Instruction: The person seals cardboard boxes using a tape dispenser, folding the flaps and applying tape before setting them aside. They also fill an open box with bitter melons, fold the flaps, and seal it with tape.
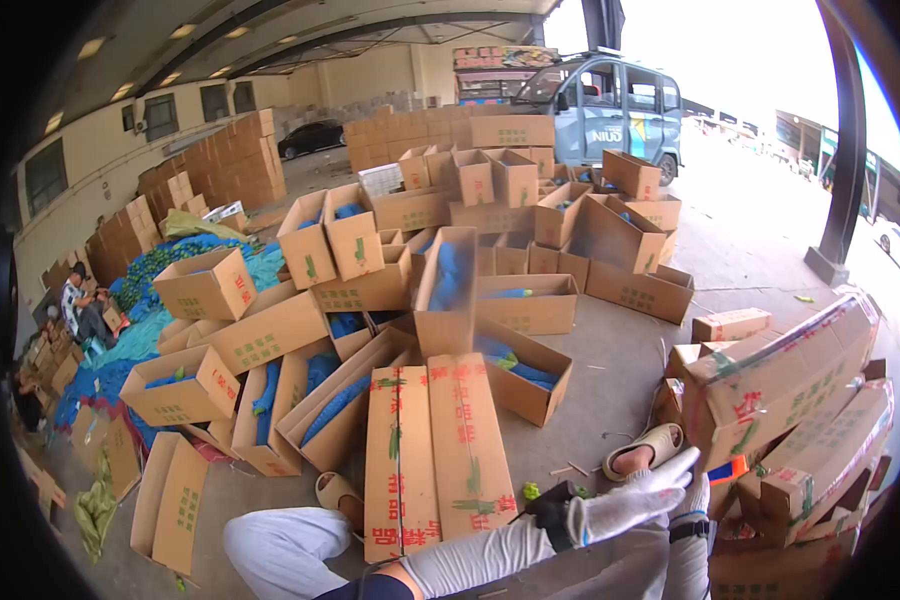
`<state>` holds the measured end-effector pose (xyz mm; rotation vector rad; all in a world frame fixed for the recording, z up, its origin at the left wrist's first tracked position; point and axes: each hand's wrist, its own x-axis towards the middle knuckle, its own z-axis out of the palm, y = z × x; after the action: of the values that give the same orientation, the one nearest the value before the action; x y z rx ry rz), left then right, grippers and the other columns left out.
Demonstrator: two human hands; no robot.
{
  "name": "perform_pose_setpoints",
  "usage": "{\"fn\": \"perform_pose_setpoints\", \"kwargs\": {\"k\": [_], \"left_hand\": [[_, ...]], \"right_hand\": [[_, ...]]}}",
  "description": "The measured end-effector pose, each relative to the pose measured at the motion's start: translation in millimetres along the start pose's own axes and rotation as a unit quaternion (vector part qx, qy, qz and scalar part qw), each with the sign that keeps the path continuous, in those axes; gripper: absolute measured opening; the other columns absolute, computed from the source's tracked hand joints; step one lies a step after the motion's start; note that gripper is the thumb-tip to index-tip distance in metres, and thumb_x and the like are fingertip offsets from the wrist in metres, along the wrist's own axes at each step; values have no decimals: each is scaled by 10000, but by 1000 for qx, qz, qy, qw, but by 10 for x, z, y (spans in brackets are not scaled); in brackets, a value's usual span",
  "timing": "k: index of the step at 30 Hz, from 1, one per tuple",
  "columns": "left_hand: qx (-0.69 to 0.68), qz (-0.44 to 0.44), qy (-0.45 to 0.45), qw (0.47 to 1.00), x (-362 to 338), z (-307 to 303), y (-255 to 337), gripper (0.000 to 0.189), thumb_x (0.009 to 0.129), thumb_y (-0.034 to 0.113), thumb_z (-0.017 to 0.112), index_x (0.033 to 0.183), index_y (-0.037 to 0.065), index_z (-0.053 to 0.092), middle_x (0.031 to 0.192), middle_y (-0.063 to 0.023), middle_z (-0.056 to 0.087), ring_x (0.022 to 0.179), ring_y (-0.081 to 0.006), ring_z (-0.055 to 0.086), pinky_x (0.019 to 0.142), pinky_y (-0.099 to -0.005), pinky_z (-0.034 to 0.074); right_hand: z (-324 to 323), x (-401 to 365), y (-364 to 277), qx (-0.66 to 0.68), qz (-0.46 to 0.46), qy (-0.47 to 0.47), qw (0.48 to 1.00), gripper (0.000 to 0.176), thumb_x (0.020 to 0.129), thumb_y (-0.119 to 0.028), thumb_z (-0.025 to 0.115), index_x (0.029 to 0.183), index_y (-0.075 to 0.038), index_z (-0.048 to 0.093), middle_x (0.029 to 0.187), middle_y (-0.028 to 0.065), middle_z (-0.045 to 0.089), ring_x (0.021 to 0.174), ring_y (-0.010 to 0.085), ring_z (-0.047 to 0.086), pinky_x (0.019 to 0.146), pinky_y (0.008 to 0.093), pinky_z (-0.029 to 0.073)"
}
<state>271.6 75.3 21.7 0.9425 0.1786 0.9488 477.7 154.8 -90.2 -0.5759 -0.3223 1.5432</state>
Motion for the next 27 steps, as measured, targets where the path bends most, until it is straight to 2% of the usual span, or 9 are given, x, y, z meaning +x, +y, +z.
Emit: {"fn": "perform_pose_setpoints", "kwargs": {"k": [1,2,6,9,14,15,22,25,27], "left_hand": [[182,14,-53,982,160,251,-216,703,967,151,576,1549,51,194,1352,-135,536,1129,-227,559,1003,-347,423],[252,51,-79,963,45,329,-166,608,954,126,588,1486,39,306,1283,-144,584,1094,-245,587,962,-346,451],[370,119,-35,921,-666,88,110,326,931,74,607,1247,-7,623,1085,-162,704,995,-268,670,880,-349,513],[356,-42,301,884,-1930,-745,895,276,954,98,588,1199,-18,644,1114,-106,709,1007,-176,666,884,-295,515],[566,65,648,505,-4469,-1720,1388,206,916,111,609,1072,-7,675,1000,-99,710,936,-174,662,836,-290,520],[524,45,663,533,-4719,-1731,1381,276,923,147,583,1139,-10,653,1102,-161,698,1015,-257,670,919,-345,508],[555,-2,559,616,-3647,-1956,1981,507,885,130,688,1348,20,514,1274,-189,623,1111,-256,653,954,-356,517],[738,-126,451,486,-2548,-2240,2744,658,874,264,685,1450,110,406,1411,-133,525,1258,-309,538,1046,-390,438],[795,-115,386,454,-2007,-2843,3064,714,847,245,704,1467,124,372,1483,-122,439,1327,-297,463,1088,-388,398]], "right_hand": [[520,-401,128,-10,36,-19,999,403,937,-346,544,1192,-36,582,1124,105,654,1005,231,638,847,402,530],[869,-649,337,-70,-90,173,978,377,965,-331,531,1178,-23,580,1096,68,652,933,221,633,852,368,514],[31,-391,644,-189,55,-66,978,361,944,-320,612,1150,-25,587,1053,50,647,915,195,624,830,336,501],[179,-411,799,-336,68,-125,931,340,918,-268,676,1146,-28,602,1003,36,650,921,169,634,825,299,511],[1161,-820,1070,-593,197,-218,750,319,838,-199,746,1108,-59,650,915,27,673,804,151,650,740,300,531],[1098,-710,1238,-622,241,-261,698,330,826,-244,770,1074,-49,672,883,17,685,788,138,654,715,301,529],[1638,-727,2254,-690,42,-570,443,421,798,-440,783,982,-72,691,846,110,712,770,292,691,727,387,545],[2075,-868,2353,-733,102,-607,291,420,805,-455,746,969,-74,678,866,118,697,850,340,674,745,428,539],[1991,-871,2405,-705,39,-630,323,358,792,-378,744,979,-83,663,927,119,677,917,329,656,773,429,531]]}}
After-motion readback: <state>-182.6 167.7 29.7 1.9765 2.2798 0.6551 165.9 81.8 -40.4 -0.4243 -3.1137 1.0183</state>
